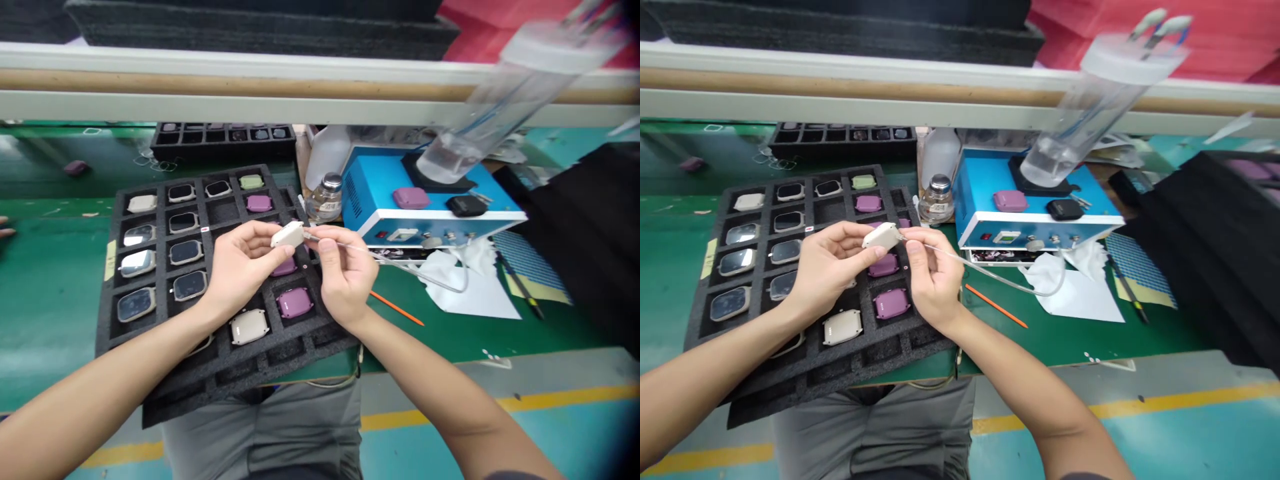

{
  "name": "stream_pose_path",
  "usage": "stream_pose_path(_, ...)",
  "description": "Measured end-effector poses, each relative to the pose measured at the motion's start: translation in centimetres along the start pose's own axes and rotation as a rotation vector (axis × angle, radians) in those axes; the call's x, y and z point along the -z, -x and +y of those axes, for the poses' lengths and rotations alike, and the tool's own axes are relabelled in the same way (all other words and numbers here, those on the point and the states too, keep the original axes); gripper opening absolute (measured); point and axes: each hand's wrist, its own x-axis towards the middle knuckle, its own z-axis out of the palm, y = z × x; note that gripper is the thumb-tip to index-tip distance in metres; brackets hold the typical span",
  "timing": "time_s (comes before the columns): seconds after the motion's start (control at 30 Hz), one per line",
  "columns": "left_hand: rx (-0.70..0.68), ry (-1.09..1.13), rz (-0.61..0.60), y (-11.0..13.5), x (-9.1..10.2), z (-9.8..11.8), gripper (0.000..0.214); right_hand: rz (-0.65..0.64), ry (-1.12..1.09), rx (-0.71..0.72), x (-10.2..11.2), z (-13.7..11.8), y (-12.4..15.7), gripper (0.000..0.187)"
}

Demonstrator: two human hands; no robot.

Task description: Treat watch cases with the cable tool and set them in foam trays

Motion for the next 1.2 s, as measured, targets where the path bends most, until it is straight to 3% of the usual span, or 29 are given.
stream_pose_path(1.2,-0.007,-0.027,-0.01,-0.23,0.17,0.25,0.037,-0.026,-0.087,-0.025,-0.19,-0.24,-0.46,0.013)
